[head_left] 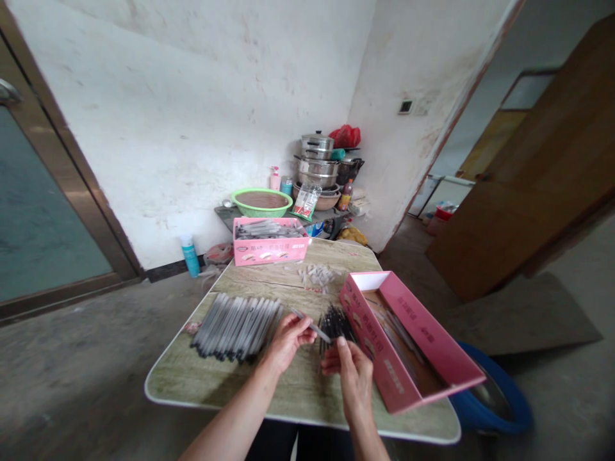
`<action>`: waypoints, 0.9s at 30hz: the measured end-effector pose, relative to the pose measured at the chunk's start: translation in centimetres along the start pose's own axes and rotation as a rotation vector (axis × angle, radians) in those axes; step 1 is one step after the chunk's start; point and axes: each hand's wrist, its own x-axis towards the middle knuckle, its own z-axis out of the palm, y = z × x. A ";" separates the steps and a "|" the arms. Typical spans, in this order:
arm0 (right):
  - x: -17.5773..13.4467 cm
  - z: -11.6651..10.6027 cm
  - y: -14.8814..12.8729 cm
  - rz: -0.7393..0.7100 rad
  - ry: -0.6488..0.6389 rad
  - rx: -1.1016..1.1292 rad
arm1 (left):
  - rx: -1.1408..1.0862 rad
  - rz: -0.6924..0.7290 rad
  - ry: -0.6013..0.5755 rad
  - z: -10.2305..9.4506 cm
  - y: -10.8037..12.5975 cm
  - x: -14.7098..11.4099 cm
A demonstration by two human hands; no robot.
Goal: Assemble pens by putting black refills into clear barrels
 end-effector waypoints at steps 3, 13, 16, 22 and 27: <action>0.1 0.0 -0.2 -0.023 -0.018 0.026 | 0.003 0.008 -0.014 0.0 0.0 0.0; 0.2 -0.1 0.1 -0.013 -0.025 -0.041 | -0.004 0.006 -0.003 0.1 0.0 0.0; 0.2 -0.1 0.2 -0.011 -0.021 -0.029 | -0.004 0.007 -0.015 0.1 0.0 0.1; 0.3 -0.1 0.3 -0.009 -0.029 -0.073 | 0.008 -0.006 -0.001 -0.2 -0.2 0.1; 0.2 -0.1 0.5 -0.014 -0.053 -0.080 | -0.005 0.002 -0.024 -0.2 -0.2 0.1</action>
